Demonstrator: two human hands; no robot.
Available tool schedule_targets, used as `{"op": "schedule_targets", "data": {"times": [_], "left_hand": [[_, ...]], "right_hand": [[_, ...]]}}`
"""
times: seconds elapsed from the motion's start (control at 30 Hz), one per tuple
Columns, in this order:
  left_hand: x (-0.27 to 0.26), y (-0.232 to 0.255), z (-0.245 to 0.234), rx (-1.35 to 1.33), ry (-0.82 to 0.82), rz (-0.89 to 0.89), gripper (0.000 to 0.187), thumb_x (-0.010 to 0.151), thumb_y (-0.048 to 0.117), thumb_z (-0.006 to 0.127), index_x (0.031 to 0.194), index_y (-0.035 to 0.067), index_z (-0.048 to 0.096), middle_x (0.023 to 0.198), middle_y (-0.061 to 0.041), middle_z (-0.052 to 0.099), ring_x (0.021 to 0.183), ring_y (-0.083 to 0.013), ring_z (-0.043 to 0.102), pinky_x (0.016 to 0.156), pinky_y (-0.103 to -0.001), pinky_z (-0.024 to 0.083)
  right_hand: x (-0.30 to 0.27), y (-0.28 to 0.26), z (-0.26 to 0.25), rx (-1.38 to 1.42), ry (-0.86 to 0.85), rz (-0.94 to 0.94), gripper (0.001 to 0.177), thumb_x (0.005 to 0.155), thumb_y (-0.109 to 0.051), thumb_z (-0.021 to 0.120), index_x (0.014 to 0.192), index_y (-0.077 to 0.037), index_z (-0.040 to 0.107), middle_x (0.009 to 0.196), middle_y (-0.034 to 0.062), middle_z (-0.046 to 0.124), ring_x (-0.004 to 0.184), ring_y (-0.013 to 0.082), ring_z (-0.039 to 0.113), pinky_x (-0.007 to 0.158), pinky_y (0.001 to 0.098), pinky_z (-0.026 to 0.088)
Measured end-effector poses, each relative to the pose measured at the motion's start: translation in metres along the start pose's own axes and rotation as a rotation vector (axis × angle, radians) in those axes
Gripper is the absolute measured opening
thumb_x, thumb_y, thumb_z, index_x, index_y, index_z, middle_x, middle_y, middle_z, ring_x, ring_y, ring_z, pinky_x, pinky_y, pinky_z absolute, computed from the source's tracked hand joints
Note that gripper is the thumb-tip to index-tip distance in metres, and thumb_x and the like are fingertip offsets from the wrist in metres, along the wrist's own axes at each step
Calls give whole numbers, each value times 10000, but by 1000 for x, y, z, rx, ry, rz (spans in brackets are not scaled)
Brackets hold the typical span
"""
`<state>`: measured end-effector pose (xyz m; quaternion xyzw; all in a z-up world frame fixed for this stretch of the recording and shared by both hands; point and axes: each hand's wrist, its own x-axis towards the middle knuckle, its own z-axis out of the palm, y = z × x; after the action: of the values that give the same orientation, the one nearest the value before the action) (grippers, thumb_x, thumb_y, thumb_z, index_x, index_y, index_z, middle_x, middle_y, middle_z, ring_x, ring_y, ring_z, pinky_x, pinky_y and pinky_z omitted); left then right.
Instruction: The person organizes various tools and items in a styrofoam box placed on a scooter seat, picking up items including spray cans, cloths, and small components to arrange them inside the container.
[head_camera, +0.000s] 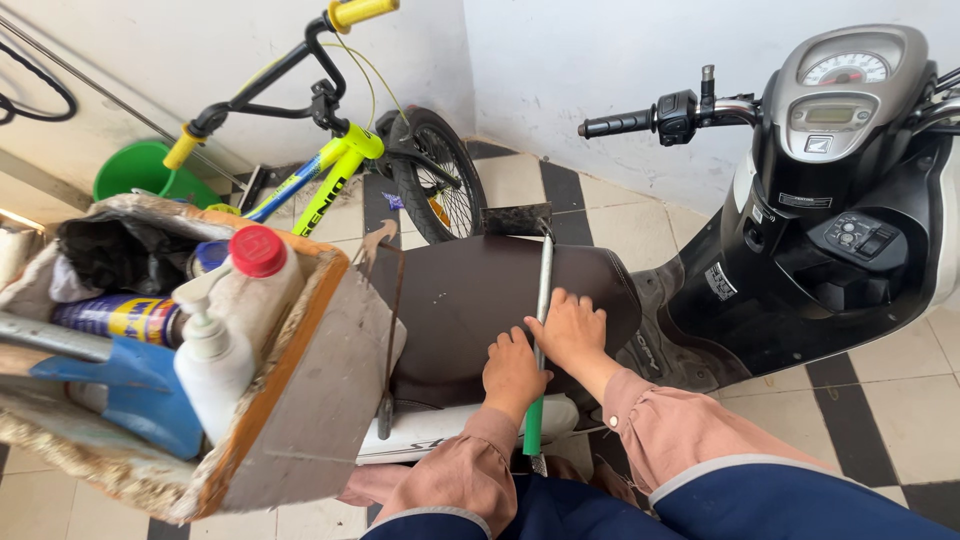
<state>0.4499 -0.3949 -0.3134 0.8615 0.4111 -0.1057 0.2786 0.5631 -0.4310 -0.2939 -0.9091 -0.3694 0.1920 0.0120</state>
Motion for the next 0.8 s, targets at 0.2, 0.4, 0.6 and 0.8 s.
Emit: {"op": "schedule_targets", "data": {"times": [0.2,0.4,0.6,0.8], "left_hand": [[-17,-10,-26,-65,196,7,605,792,194,811,1251,-33,490,1244,-209,580,1187,-396,578,885,-433,567],[-93,12,-142,-305,549,392,707,839,-24,590,1487,-74,312,1320,-249,569,1245,-418,553,941,-448,519],[-200,-24,-288,-392,912,507,760,891,-31,553,1576,-149,247,1233,-259,600,1146,-416,596,963,-467,518],[-211,-215,-394,-71,1330,254,421,873,-48,587,1294,-35,578,1167,-235,663,1092,-422,631,935,-502,501]], "right_hand": [[-12,-6,2,-58,189,-191,795,820,-487,750,1447,-109,439,1508,180,397,1436,407,311,982,622,397],[0,-76,-88,139,486,-179,851,771,-482,799,1412,-42,453,1436,196,452,1298,442,384,895,777,334],[-92,-194,-226,374,912,-911,355,1006,-287,781,1188,-28,620,1219,141,620,1183,387,537,1037,469,462],[-144,-341,-242,380,606,-1171,227,926,-245,759,1023,-40,745,1102,127,740,1024,337,653,926,423,518]]}}
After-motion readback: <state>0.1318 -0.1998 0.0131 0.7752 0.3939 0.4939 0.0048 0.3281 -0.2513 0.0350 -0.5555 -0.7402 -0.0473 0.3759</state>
